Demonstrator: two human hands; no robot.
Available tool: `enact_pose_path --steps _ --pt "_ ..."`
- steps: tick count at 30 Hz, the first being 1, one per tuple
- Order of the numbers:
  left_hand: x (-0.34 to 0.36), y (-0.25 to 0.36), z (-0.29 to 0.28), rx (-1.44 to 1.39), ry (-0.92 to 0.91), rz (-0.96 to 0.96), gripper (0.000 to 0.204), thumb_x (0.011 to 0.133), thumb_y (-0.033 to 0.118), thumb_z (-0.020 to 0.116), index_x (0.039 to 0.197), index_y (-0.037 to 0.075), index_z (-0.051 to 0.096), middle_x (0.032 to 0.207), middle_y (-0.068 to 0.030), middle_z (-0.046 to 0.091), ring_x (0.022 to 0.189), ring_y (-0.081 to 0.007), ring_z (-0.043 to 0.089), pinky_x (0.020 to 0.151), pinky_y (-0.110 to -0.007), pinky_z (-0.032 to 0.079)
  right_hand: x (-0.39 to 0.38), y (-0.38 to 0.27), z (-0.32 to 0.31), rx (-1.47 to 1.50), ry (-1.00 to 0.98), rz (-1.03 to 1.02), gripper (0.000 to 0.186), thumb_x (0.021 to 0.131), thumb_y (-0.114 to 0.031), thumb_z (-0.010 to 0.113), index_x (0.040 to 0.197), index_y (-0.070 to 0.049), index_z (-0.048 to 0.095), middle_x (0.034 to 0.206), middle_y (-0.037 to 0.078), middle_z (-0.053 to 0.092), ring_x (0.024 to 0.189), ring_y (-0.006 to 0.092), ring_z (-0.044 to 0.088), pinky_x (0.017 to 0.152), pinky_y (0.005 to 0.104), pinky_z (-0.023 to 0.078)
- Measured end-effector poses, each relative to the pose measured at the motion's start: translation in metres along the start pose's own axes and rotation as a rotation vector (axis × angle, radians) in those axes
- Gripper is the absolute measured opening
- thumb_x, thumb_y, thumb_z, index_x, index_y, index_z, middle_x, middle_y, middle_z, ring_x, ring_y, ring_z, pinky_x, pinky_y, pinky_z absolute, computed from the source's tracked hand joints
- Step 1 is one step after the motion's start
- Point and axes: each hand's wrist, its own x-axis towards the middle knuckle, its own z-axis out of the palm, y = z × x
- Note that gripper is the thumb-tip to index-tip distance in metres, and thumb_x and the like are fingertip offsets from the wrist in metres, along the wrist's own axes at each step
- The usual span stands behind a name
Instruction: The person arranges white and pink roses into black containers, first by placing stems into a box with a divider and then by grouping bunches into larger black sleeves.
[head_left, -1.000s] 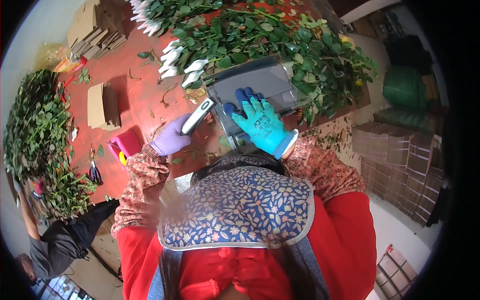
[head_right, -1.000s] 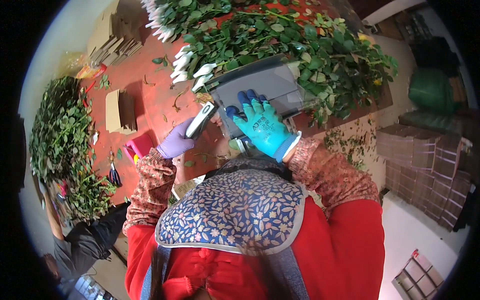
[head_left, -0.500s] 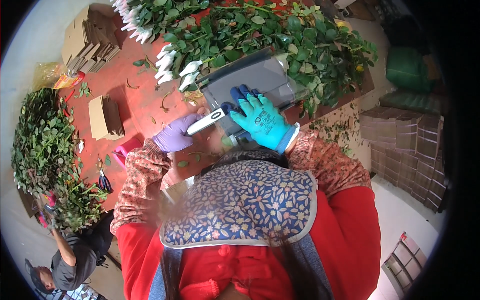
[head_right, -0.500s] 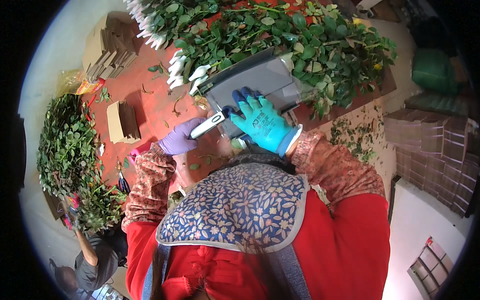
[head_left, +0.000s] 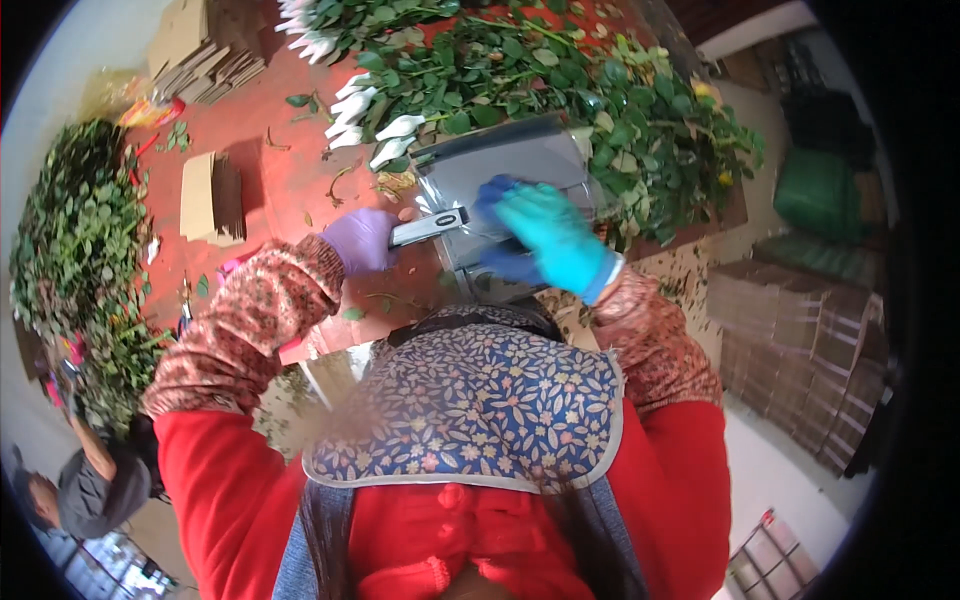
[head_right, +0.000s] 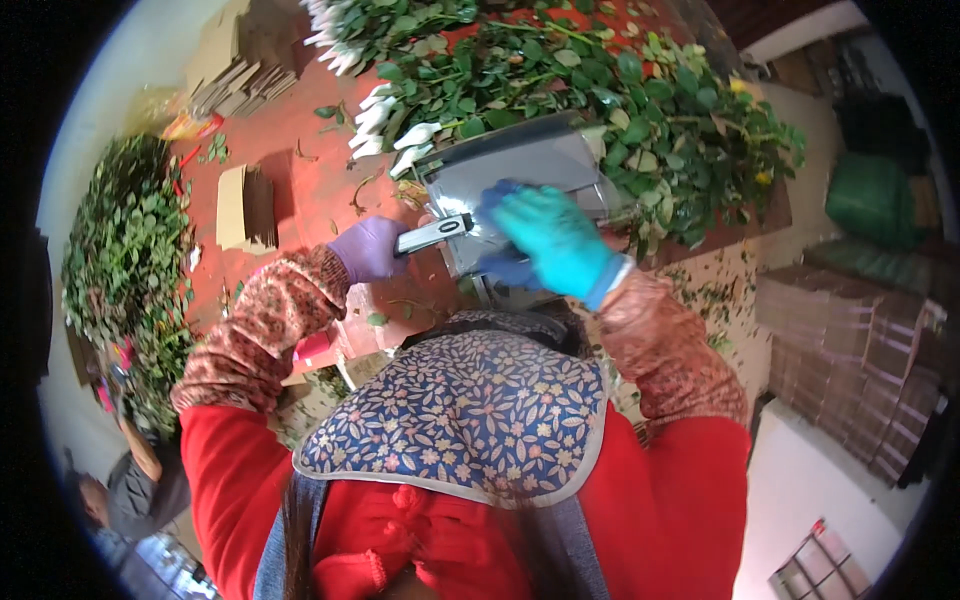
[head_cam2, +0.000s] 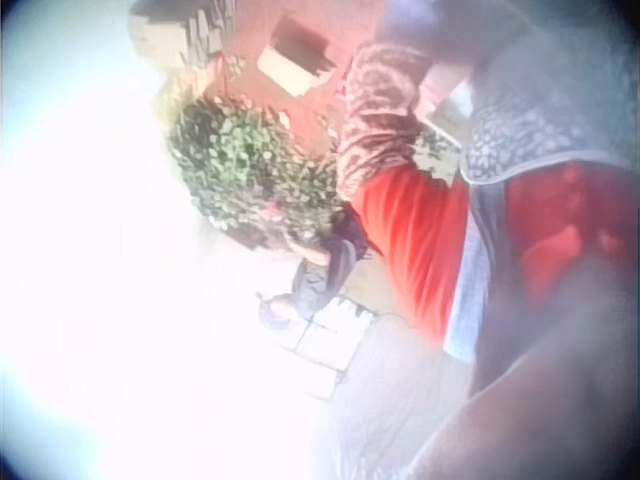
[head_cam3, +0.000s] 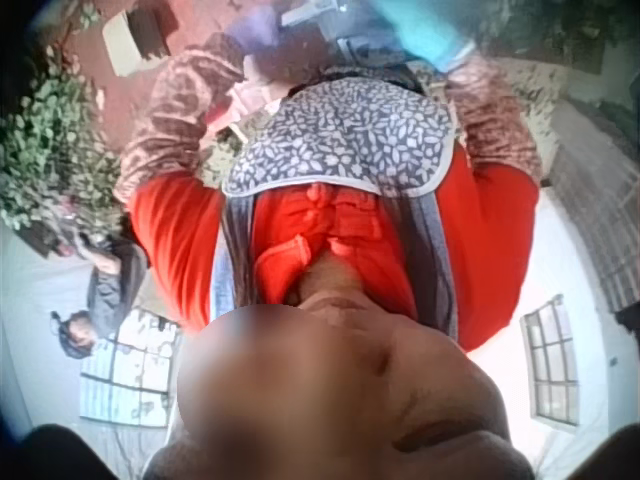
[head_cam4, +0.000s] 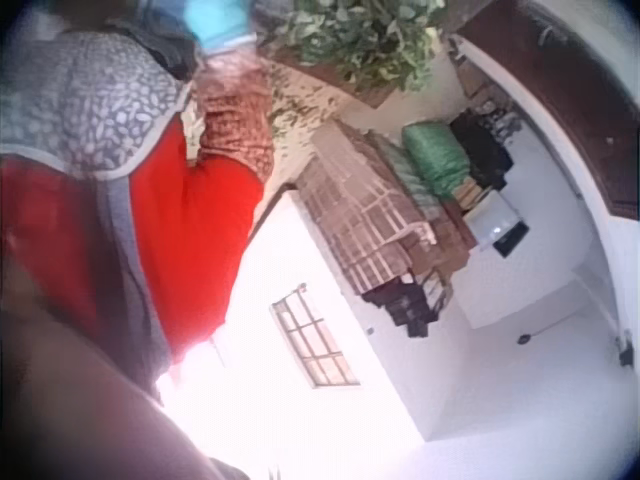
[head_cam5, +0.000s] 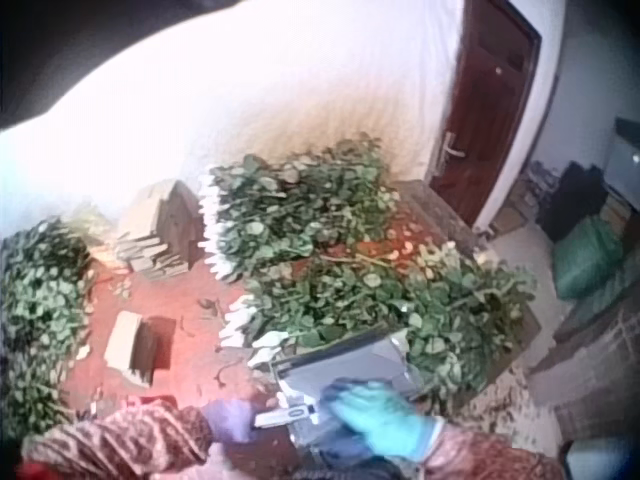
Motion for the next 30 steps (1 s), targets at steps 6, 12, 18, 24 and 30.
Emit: enact_pose_path --steps 6,12,18,24,30 --pt "-0.005 0.013 -0.010 0.033 -0.067 -0.069 0.027 0.077 0.018 0.067 0.102 0.010 0.068 0.083 -0.0189 0.069 0.084 -0.0380 0.068 0.073 -0.048 0.054 -0.032 0.062 -0.003 0.436 0.392 0.309 0.034 0.101 -0.014 0.048 0.129 0.000 0.060 0.144 0.016 0.053 0.138 0.0296 0.046 0.119 0.0416 0.029" --pt "-0.028 0.000 0.008 -0.299 0.053 0.055 0.038 0.079 0.018 0.073 0.114 0.008 0.064 0.096 -0.0180 0.070 0.095 -0.0372 0.067 0.083 -0.046 0.053 -0.045 0.085 0.036 1.117 0.450 0.503 0.045 0.109 -0.025 0.040 0.147 -0.001 0.046 0.153 0.009 0.044 0.141 0.0236 0.041 0.120 0.0362 0.029" --pt "-0.076 -0.006 0.094 -0.125 0.419 -0.027 0.053 0.077 0.009 0.070 0.128 0.004 0.055 0.112 -0.0191 0.062 0.101 -0.0384 0.062 0.094 -0.045 0.050 -0.042 0.082 0.020 0.972 0.360 0.608 0.049 0.109 -0.029 0.039 0.149 0.001 0.042 0.153 0.010 0.044 0.142 0.0234 0.041 0.120 0.0363 0.028" --pt "-0.043 0.035 0.153 0.399 0.746 -0.120 0.048 0.091 0.016 0.052 0.136 -0.001 0.050 0.122 -0.0114 0.058 0.108 -0.0241 0.058 0.109 -0.060 0.036 -0.032 0.065 0.012 0.848 0.343 0.572 0.051 0.109 -0.031 0.040 0.148 0.002 0.043 0.152 0.011 0.045 0.141 0.0227 0.042 0.120 0.0366 0.029" --pt "-0.049 0.043 0.149 0.430 0.749 -0.145 0.051 0.091 0.015 0.052 0.138 -0.004 0.046 0.124 -0.0119 0.057 0.109 -0.0240 0.056 0.108 -0.062 0.036 -0.023 0.067 0.011 0.865 0.343 0.625 0.051 0.109 -0.032 0.041 0.147 0.002 0.046 0.151 0.010 0.047 0.139 0.0214 0.043 0.118 0.0361 0.031"
